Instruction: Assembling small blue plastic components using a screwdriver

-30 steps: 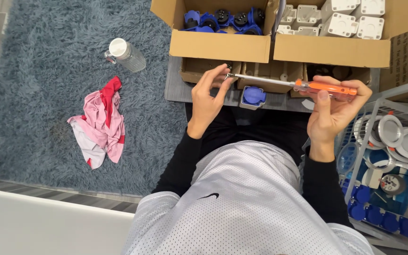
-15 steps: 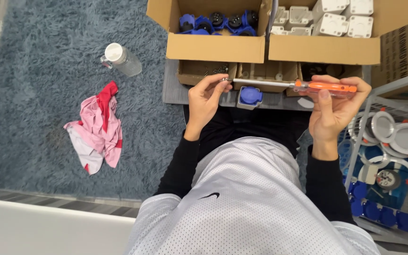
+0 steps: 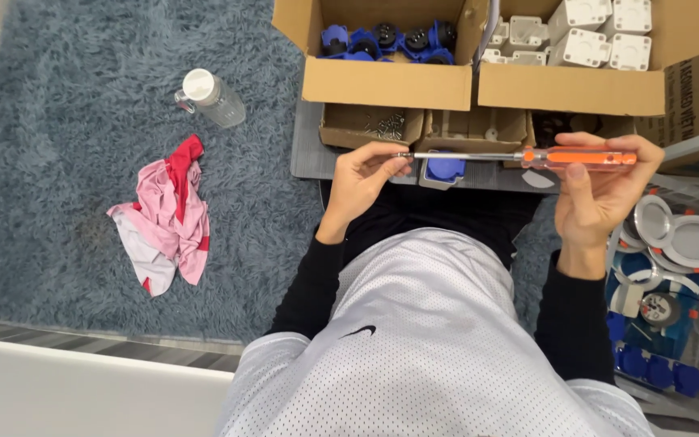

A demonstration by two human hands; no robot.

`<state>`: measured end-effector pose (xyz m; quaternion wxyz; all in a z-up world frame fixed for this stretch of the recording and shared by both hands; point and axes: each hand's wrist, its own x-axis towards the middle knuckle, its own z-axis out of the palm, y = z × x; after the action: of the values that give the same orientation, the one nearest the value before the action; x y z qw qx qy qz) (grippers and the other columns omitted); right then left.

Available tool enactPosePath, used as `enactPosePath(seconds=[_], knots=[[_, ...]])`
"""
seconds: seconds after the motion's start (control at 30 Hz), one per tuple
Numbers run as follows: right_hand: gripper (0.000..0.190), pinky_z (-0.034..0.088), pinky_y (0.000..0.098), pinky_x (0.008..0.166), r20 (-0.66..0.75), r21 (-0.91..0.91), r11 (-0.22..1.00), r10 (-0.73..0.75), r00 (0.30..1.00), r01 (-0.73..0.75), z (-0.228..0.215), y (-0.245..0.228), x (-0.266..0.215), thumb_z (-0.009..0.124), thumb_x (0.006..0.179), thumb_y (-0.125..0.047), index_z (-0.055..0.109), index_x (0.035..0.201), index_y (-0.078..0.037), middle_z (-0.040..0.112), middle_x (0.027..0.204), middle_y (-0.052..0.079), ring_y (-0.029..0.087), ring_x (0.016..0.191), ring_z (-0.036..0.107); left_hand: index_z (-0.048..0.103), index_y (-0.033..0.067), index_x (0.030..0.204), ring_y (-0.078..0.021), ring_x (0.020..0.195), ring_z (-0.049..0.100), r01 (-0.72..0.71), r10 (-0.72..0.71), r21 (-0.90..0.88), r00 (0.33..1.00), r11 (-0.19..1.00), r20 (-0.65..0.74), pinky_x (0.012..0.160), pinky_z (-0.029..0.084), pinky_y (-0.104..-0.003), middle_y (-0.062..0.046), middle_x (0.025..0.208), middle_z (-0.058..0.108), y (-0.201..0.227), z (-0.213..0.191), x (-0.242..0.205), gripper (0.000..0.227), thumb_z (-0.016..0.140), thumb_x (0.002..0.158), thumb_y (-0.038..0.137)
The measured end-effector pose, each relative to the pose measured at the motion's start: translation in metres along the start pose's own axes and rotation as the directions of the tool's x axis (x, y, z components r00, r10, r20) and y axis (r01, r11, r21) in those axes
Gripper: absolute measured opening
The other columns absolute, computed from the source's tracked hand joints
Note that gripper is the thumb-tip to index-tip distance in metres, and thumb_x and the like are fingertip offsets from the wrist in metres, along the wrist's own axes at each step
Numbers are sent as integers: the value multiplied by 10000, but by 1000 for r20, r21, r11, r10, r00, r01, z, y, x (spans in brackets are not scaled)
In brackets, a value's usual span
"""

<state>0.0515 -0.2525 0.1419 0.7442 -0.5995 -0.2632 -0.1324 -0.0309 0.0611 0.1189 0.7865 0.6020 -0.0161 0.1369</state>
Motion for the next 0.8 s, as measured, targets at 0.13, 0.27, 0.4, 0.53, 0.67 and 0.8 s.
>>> enactPosePath(seconds=[0.13,0.27,0.4,0.53,0.67,0.8], knots=[[357,638,529,1019,58,-67,998,2,998,2,4,-15,2,615,1181,-73,321,1371,-140,611,1306,370,424,1175,670,785,-4,1176,-214,938,823,-72,70,114,997,991,21,924,704,-279,-145,1084,811,10,4,-3,158,770,1020,18],[411,640,509,937,30,-67,998,-1,1000,3,-1,-15,4,658,1171,-109,324,1410,-119,626,1252,384,431,1138,685,808,21,1147,-191,942,825,-170,165,308,985,936,43,917,699,-257,-127,1093,811,18,11,-5,139,773,1014,1],[420,661,543,975,46,-106,994,-11,999,16,-4,-25,9,642,1202,-85,331,1483,-109,639,1261,376,463,1170,699,817,37,1138,-175,955,821,-211,195,362,977,908,81,892,680,-236,-116,1106,825,16,16,-5,132,781,1012,15],[534,652,710,1086,85,-64,997,-40,996,46,-16,-27,12,581,1248,-24,278,1664,-162,594,1309,456,566,1121,660,829,72,1126,-170,995,801,-285,247,396,958,873,146,887,639,-255,-90,1114,836,8,24,-5,130,821,997,54],[760,697,754,1058,4,-48,999,7,1000,-6,-32,-20,2,604,1361,47,223,1873,-366,631,1433,568,673,1090,728,818,46,1133,-201,990,805,-374,309,407,926,833,219,924,646,-285,-104,1104,827,6,32,-6,121,807,1012,42],[741,644,841,1091,69,-58,994,-86,994,90,-25,-27,10,534,1334,104,268,1858,-348,553,1400,641,718,1081,642,809,54,1169,-187,918,791,-392,311,406,916,826,251,894,656,-281,-107,1105,818,-10,33,-3,149,805,1020,56]])
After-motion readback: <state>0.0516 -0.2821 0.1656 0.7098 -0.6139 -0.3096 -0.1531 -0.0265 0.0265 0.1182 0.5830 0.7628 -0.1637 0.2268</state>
